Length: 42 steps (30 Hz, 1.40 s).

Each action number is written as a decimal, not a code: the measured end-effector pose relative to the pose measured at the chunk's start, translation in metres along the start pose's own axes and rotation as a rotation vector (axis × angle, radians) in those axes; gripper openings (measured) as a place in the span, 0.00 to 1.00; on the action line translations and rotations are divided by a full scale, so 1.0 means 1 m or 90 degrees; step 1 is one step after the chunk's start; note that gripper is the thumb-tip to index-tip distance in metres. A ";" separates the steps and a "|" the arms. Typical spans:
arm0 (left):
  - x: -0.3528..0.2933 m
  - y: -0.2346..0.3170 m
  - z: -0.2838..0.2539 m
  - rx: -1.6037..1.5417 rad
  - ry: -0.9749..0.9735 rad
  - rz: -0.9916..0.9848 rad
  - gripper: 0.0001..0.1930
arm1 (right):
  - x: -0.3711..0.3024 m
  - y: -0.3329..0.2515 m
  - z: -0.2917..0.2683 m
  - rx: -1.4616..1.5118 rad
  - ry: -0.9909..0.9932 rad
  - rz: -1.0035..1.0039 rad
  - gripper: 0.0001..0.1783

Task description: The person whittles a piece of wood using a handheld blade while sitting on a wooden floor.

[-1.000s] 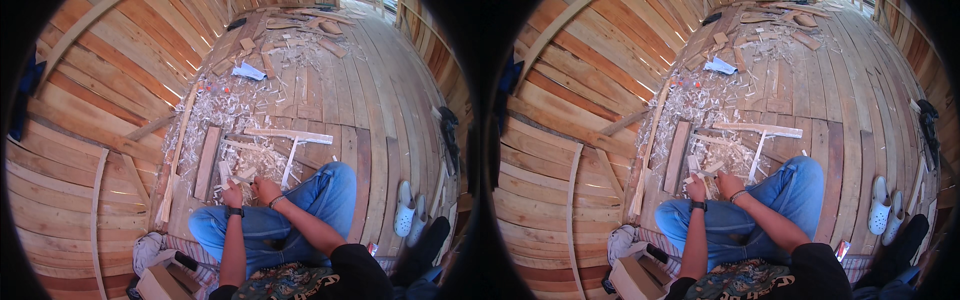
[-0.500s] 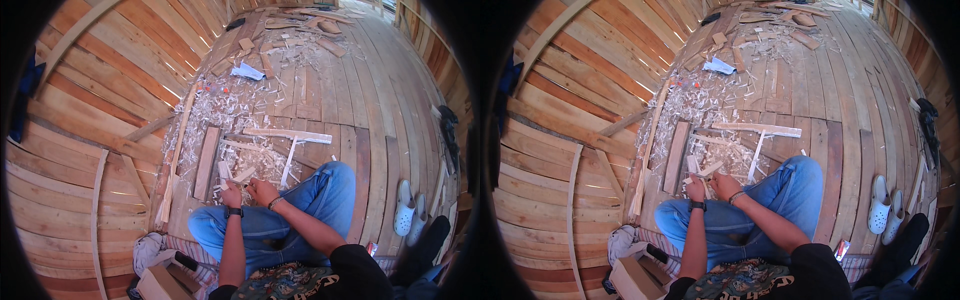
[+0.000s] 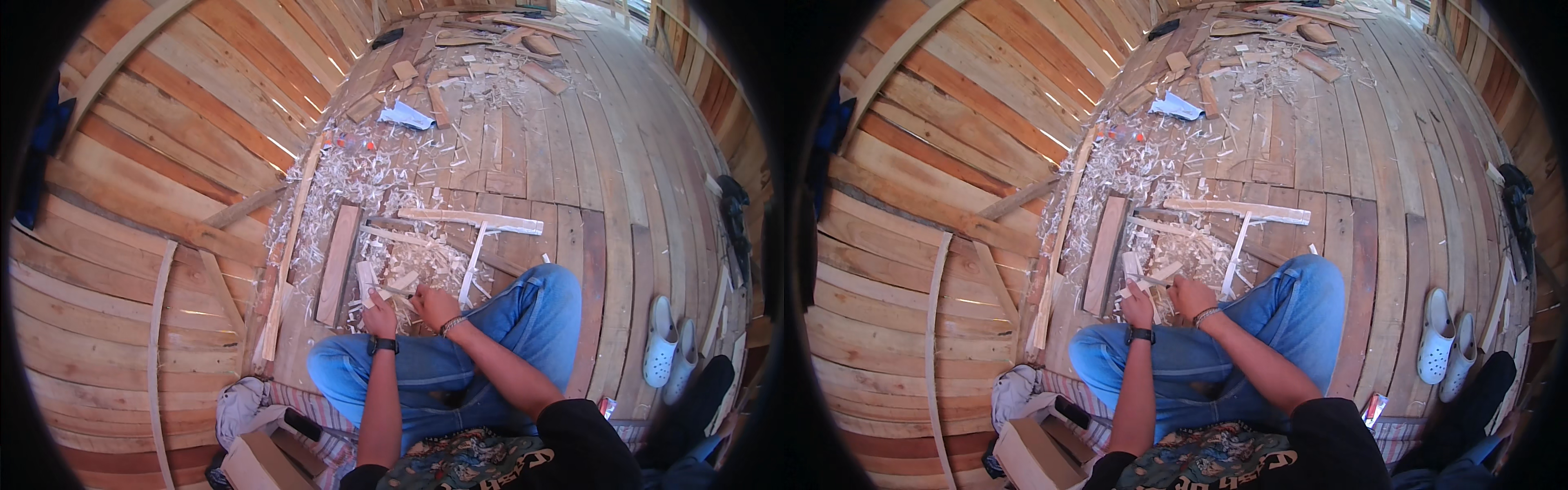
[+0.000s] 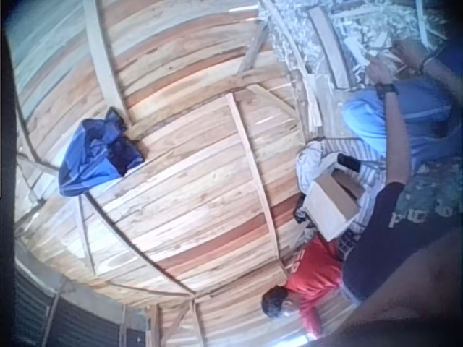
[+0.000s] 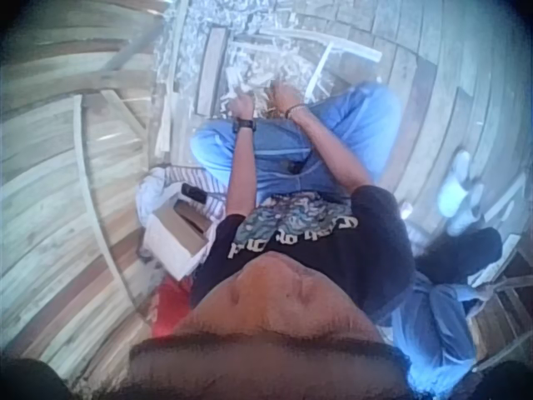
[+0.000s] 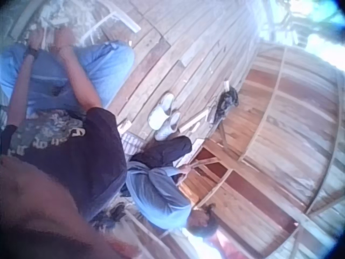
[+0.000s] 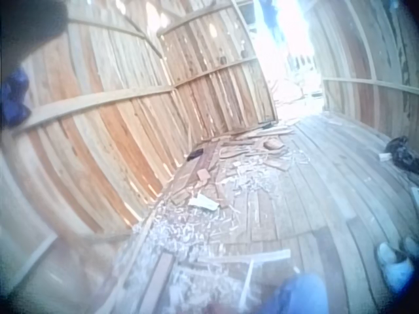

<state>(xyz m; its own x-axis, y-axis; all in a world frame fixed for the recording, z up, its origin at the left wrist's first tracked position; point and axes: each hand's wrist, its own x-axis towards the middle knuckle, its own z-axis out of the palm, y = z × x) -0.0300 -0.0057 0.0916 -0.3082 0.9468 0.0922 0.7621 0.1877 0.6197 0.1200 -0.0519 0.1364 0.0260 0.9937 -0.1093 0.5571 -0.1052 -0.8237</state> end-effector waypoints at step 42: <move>-0.009 0.022 -0.008 0.070 0.068 0.006 0.31 | 0.009 0.013 0.005 -0.036 0.011 0.016 0.14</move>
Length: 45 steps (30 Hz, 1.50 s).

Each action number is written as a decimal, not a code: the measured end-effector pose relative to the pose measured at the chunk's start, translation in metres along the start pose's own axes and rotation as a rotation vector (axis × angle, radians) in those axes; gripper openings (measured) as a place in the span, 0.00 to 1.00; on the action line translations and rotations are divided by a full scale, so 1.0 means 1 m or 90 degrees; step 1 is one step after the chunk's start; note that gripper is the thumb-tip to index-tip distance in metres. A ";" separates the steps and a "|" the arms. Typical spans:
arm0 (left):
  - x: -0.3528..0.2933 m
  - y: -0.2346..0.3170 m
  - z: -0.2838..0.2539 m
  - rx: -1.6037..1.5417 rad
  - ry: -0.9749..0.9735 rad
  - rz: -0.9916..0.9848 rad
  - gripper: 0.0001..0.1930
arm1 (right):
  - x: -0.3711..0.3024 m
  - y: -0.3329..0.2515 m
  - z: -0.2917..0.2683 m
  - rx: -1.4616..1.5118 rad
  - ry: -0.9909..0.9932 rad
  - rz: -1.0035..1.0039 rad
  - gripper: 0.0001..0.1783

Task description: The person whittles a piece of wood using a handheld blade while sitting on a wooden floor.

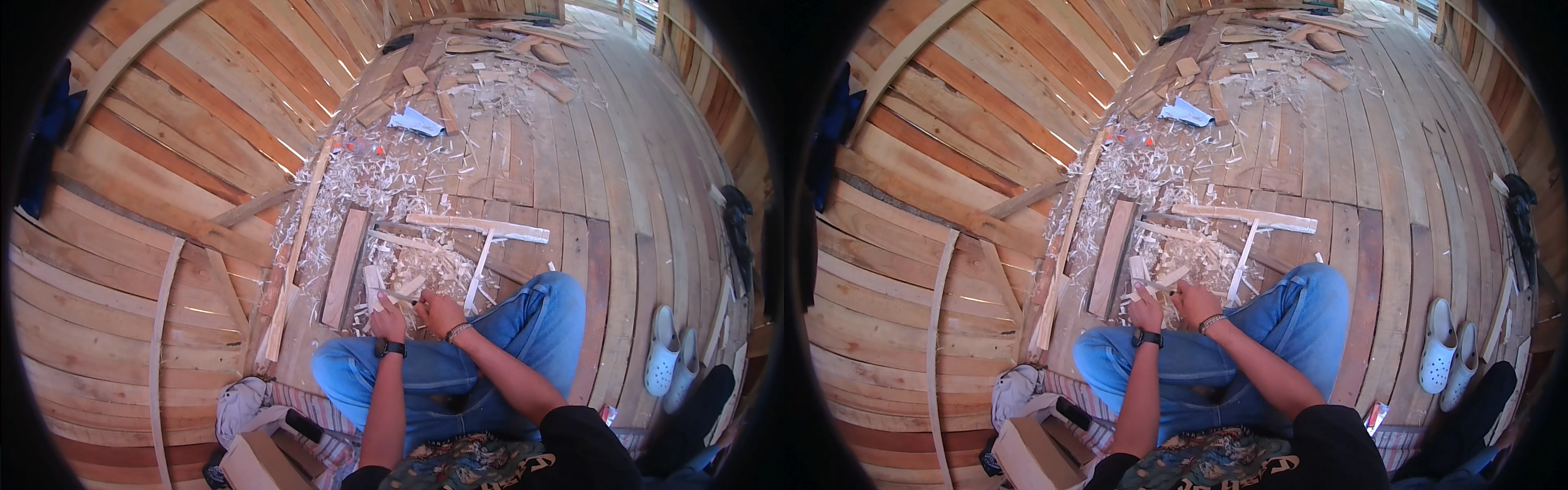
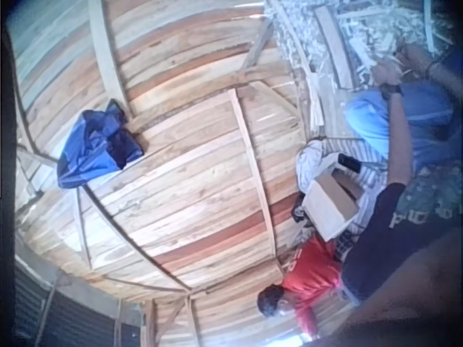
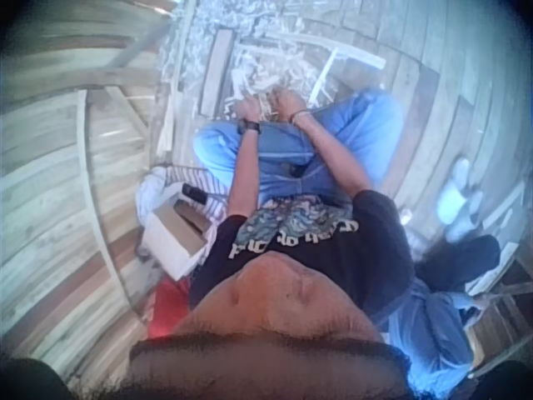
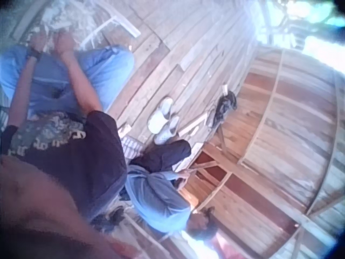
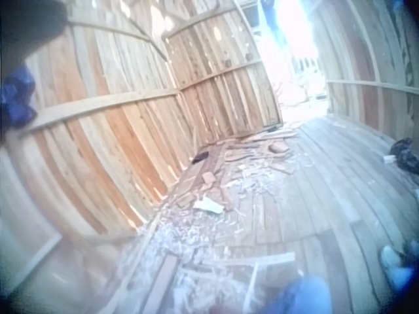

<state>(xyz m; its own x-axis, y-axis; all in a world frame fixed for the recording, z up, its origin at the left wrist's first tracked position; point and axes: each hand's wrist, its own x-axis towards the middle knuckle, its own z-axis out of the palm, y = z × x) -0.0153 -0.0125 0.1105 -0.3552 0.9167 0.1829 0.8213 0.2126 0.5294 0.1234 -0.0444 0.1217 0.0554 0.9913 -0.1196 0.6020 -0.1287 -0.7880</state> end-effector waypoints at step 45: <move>0.005 -0.009 0.009 -0.028 0.006 0.004 0.26 | 0.004 0.016 0.019 -0.075 -0.029 0.039 0.15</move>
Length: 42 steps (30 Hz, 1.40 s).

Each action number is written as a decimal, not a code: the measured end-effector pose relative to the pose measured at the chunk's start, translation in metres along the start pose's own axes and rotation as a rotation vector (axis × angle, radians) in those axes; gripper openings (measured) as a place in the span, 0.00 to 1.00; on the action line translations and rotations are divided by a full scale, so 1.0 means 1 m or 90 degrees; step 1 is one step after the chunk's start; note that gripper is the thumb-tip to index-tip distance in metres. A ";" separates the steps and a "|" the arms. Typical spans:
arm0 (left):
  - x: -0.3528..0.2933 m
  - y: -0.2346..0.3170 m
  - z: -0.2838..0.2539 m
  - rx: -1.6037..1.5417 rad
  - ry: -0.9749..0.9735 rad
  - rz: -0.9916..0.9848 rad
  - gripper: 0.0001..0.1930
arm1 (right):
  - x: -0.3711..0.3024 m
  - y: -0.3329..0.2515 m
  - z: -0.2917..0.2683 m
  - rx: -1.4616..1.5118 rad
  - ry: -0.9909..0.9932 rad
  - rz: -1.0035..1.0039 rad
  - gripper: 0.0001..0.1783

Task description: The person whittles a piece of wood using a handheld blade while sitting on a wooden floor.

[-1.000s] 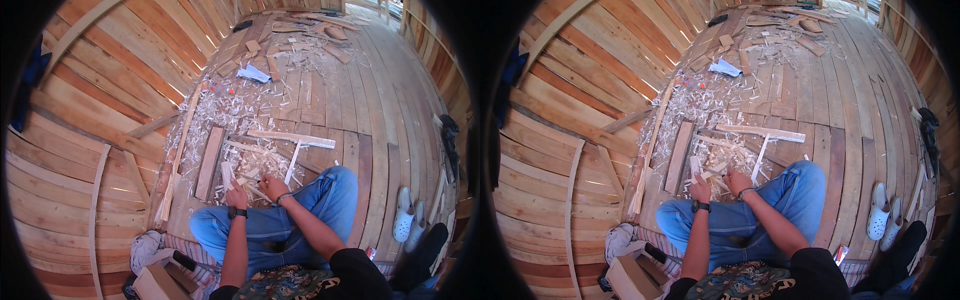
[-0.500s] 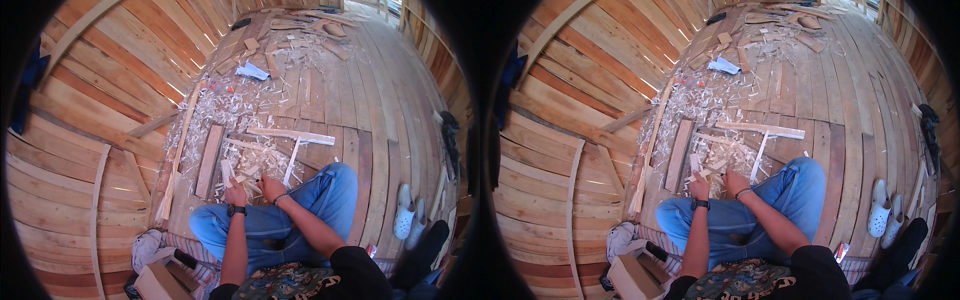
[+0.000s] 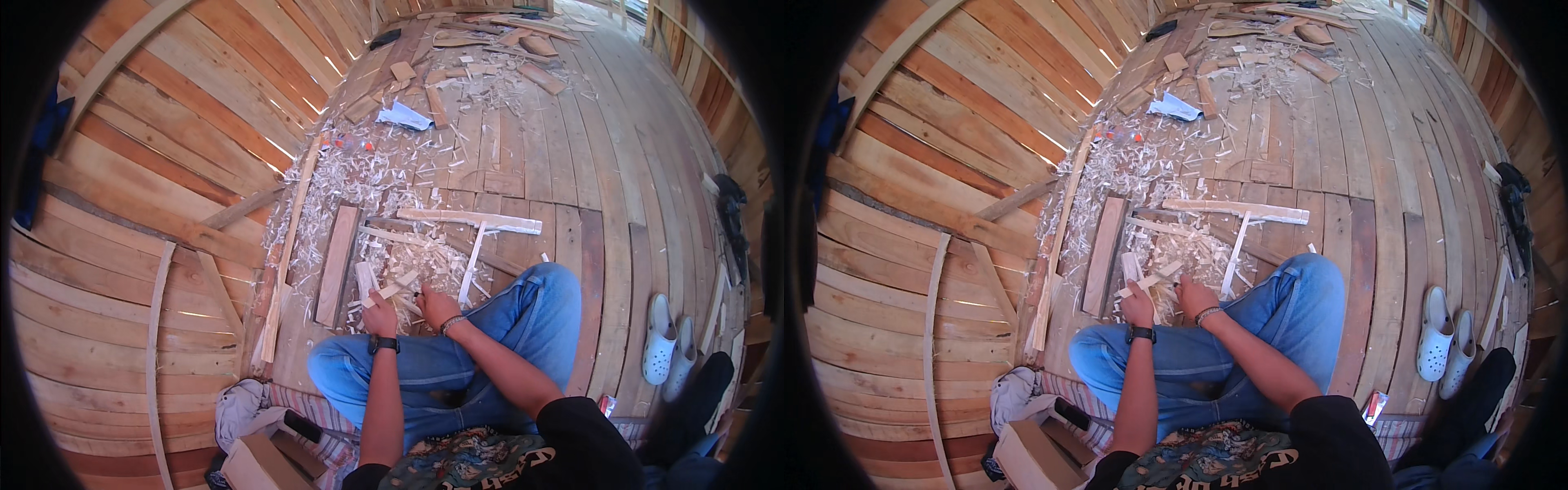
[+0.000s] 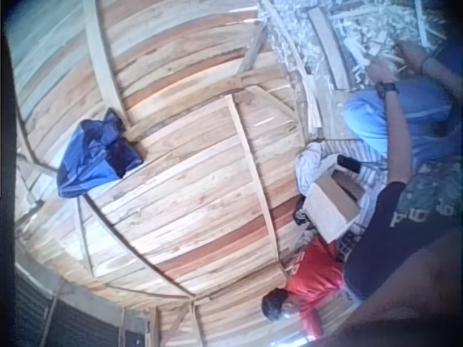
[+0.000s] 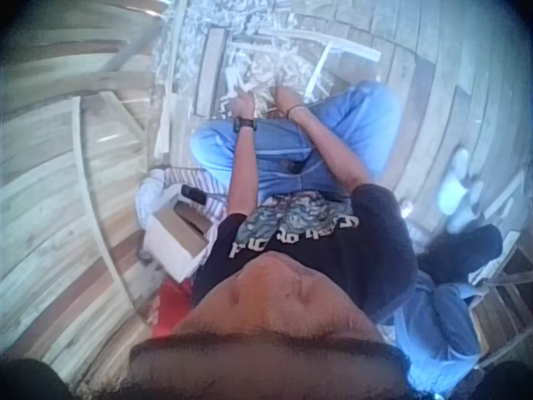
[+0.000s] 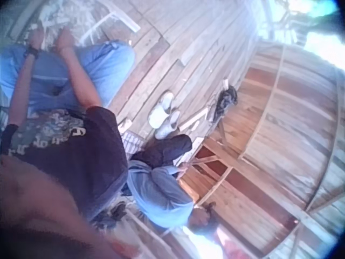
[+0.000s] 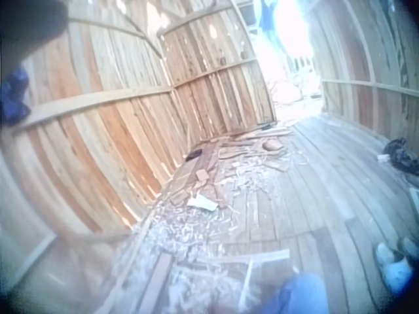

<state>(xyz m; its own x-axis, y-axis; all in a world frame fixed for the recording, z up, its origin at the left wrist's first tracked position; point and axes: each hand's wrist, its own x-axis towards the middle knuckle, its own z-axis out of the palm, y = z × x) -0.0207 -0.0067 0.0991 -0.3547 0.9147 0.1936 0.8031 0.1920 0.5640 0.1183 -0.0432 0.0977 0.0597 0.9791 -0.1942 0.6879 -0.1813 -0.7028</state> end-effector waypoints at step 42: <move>0.000 0.009 -0.005 0.025 -0.026 -0.055 0.27 | -0.004 0.002 -0.005 0.017 0.032 -0.001 0.13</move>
<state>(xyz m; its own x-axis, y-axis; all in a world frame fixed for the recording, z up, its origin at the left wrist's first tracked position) -0.0163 -0.0067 0.1082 -0.4044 0.9078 0.1116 0.7883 0.2841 0.5457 0.1227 -0.0474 0.1005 0.0955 0.9826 -0.1593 0.6681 -0.1819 -0.7215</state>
